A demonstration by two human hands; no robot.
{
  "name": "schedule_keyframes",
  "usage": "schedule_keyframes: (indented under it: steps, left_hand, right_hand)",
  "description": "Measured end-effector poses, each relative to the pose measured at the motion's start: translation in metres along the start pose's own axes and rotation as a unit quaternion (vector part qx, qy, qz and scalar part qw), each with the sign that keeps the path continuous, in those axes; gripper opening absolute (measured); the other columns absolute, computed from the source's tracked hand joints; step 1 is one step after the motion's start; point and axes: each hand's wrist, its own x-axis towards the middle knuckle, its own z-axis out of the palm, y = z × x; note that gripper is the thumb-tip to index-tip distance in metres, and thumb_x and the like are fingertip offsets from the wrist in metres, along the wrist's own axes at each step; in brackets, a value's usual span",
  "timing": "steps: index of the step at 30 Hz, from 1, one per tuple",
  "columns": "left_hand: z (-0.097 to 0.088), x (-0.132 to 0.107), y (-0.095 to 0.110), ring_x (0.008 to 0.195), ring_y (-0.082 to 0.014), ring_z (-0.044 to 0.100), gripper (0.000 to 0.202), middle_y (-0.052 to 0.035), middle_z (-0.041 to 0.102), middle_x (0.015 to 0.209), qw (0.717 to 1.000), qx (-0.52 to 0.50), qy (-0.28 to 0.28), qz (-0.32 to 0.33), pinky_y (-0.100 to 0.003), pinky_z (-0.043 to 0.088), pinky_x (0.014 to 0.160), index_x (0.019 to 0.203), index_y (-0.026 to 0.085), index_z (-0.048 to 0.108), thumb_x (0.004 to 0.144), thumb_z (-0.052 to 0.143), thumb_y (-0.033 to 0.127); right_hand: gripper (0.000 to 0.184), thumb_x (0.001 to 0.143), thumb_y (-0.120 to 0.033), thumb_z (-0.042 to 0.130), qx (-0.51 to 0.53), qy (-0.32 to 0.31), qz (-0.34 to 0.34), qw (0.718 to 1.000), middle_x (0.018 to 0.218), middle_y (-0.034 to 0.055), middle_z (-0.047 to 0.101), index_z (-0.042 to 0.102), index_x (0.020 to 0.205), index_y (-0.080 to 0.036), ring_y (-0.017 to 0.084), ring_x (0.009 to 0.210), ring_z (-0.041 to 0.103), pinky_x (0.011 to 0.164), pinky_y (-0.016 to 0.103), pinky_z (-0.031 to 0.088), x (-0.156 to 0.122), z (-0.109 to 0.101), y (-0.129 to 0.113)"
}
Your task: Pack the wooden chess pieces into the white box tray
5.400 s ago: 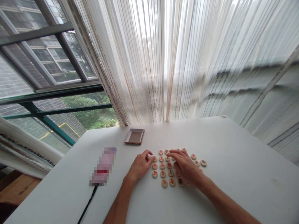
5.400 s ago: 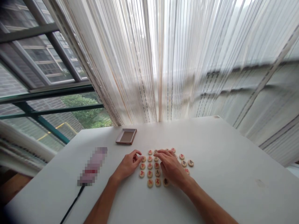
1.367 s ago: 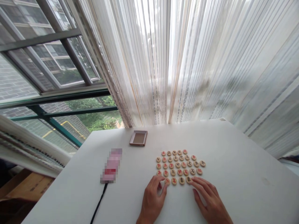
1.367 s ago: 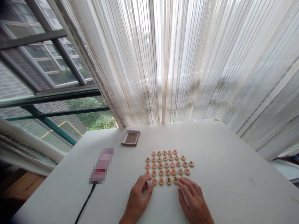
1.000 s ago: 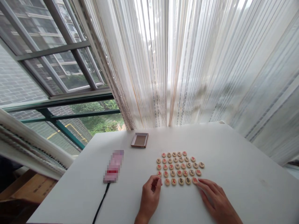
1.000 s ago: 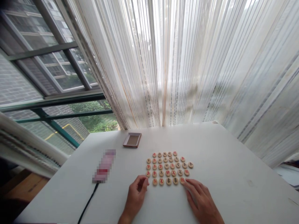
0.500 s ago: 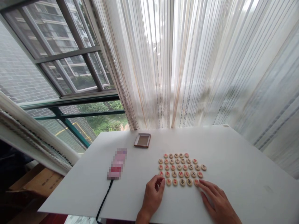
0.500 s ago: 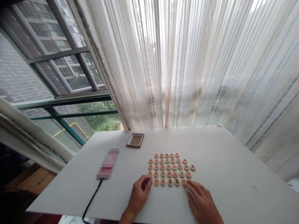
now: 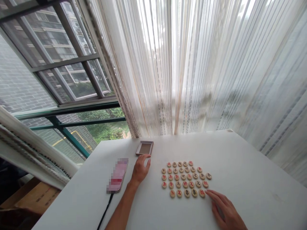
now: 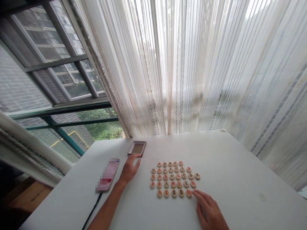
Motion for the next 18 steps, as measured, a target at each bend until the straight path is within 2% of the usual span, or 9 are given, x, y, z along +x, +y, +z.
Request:
schedule_keyframes:
  steps: [5,7,9,11,14,16,18]
  left_hand:
    - [0.013,0.023,-0.033,0.119,-0.0287,0.061,0.030,-0.0118,0.069,0.121,0.998,0.056,-0.020,0.013,-0.053,0.040,0.111,0.117,0.017,0.065,0.088,0.059,0.018]
    - [0.016,0.024,-0.037,0.109,-0.0268,0.066,0.022,-0.0099,0.073,0.110,0.997,0.066,-0.033,0.024,-0.051,0.044,0.107,0.108,0.018,0.069,0.090,0.057,0.017]
    - [0.017,0.021,-0.036,0.097,-0.0238,0.069,0.018,-0.0072,0.074,0.098,0.996,0.070,-0.044,0.037,-0.044,0.053,0.096,0.099,0.020,0.071,0.093,0.054,0.018]
    - [0.016,0.016,-0.030,0.092,-0.0228,0.069,0.020,-0.0063,0.074,0.095,0.995,0.072,-0.045,0.049,-0.039,0.056,0.086,0.098,0.020,0.071,0.096,0.051,0.019]
    - [0.011,0.009,-0.012,0.094,-0.0228,0.068,0.023,-0.0074,0.074,0.098,0.995,0.069,-0.029,0.067,-0.039,0.056,0.086,0.103,0.019,0.070,0.099,0.047,0.019]
    - [0.005,0.004,0.008,0.097,-0.0226,0.068,0.024,-0.0088,0.073,0.103,0.995,0.064,-0.017,0.080,-0.039,0.055,0.089,0.109,0.018,0.068,0.101,0.045,0.020]
    - [-0.002,-0.002,0.035,0.101,-0.0208,0.067,0.024,-0.0080,0.073,0.108,0.993,0.053,-0.015,0.102,-0.036,0.055,0.091,0.112,0.019,0.067,0.101,0.046,0.019]
  right_hand:
    - [0.036,0.095,-0.026,0.054,0.029,0.001,0.050,0.998,0.124,0.0088,0.067,0.058,0.131,-0.025,0.026,0.112,0.067,0.094,0.040,0.059,-0.004,0.002,-0.001]
    - [0.034,0.095,-0.027,0.053,0.039,0.015,0.066,0.997,0.121,0.0083,0.068,0.059,0.129,-0.026,0.026,0.111,0.067,0.094,0.040,0.059,-0.003,0.001,-0.002]
    - [0.032,0.095,-0.027,0.053,0.048,0.033,0.078,0.995,0.118,0.0074,0.068,0.061,0.127,-0.027,0.025,0.109,0.067,0.092,0.039,0.060,-0.002,-0.003,-0.004]
    - [0.030,0.095,-0.028,0.053,0.057,0.050,0.095,0.993,0.116,0.0066,0.069,0.063,0.124,-0.028,0.025,0.106,0.068,0.092,0.039,0.060,0.000,-0.007,-0.005]
    - [0.027,0.094,-0.031,0.055,0.086,0.074,0.132,0.985,0.115,0.0061,0.069,0.066,0.119,-0.029,0.026,0.105,0.068,0.094,0.041,0.058,0.002,-0.012,-0.010]
    - [0.025,0.094,-0.034,0.056,0.132,0.080,0.172,0.973,0.117,0.0066,0.069,0.068,0.116,-0.029,0.027,0.108,0.067,0.098,0.044,0.056,0.010,-0.014,-0.019]
    - [0.026,0.094,-0.038,0.058,0.217,0.060,0.224,0.948,0.121,0.0078,0.069,0.068,0.116,-0.029,0.029,0.115,0.064,0.103,0.046,0.052,0.025,-0.015,-0.035]
